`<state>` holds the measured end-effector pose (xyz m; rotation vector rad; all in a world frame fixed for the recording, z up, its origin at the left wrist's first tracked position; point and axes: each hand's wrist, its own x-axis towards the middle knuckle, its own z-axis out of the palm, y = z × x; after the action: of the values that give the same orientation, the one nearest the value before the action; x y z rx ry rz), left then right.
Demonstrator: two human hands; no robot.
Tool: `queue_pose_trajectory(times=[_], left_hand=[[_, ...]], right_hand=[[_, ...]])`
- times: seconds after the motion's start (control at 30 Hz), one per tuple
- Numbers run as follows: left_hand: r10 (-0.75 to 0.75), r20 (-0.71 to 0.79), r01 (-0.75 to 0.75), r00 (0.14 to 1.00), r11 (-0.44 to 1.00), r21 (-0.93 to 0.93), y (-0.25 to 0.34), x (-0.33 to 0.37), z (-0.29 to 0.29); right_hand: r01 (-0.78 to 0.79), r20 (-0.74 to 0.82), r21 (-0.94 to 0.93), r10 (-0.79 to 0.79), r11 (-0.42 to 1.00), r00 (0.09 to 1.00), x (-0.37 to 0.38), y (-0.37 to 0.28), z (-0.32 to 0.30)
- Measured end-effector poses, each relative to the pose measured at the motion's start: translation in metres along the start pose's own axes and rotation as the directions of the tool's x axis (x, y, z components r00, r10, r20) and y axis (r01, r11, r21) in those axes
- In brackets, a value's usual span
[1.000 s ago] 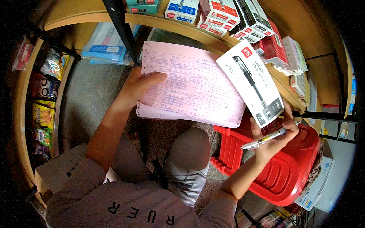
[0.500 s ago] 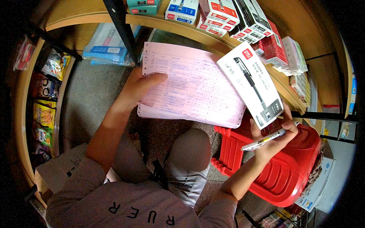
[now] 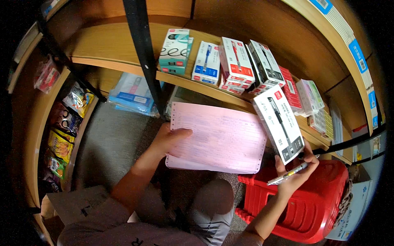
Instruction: The person holds a pink paper and a pen, checking off items on the list while looking at and handling boxes of pens on a shelf.
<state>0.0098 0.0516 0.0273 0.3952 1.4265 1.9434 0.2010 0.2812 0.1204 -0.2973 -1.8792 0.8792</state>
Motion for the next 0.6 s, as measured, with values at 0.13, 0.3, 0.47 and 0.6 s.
queue_pose_trajectory(times=[0.13,0.3,0.47,0.6], left_hand=[[0.055,0.060,-0.049,0.997,0.995,-0.090,0.000,0.000,-0.001],[0.097,0.064,-0.093,0.993,0.994,-0.065,0.000,0.001,-0.002],[0.123,0.062,-0.120,0.991,0.992,-0.041,-0.002,0.001,-0.006],[0.094,0.047,-0.091,0.994,0.994,-0.064,0.000,0.001,-0.006]], right_hand=[[-0.040,-0.002,-0.044,0.040,0.998,0.999,0.002,-0.002,0.001],[-0.042,0.012,-0.039,0.043,0.998,0.999,0.003,-0.001,0.001],[-0.008,-0.012,-0.066,0.007,0.998,1.000,0.008,0.005,0.005],[0.004,-0.045,-0.045,-0.006,0.999,0.999,0.030,0.020,0.007]])
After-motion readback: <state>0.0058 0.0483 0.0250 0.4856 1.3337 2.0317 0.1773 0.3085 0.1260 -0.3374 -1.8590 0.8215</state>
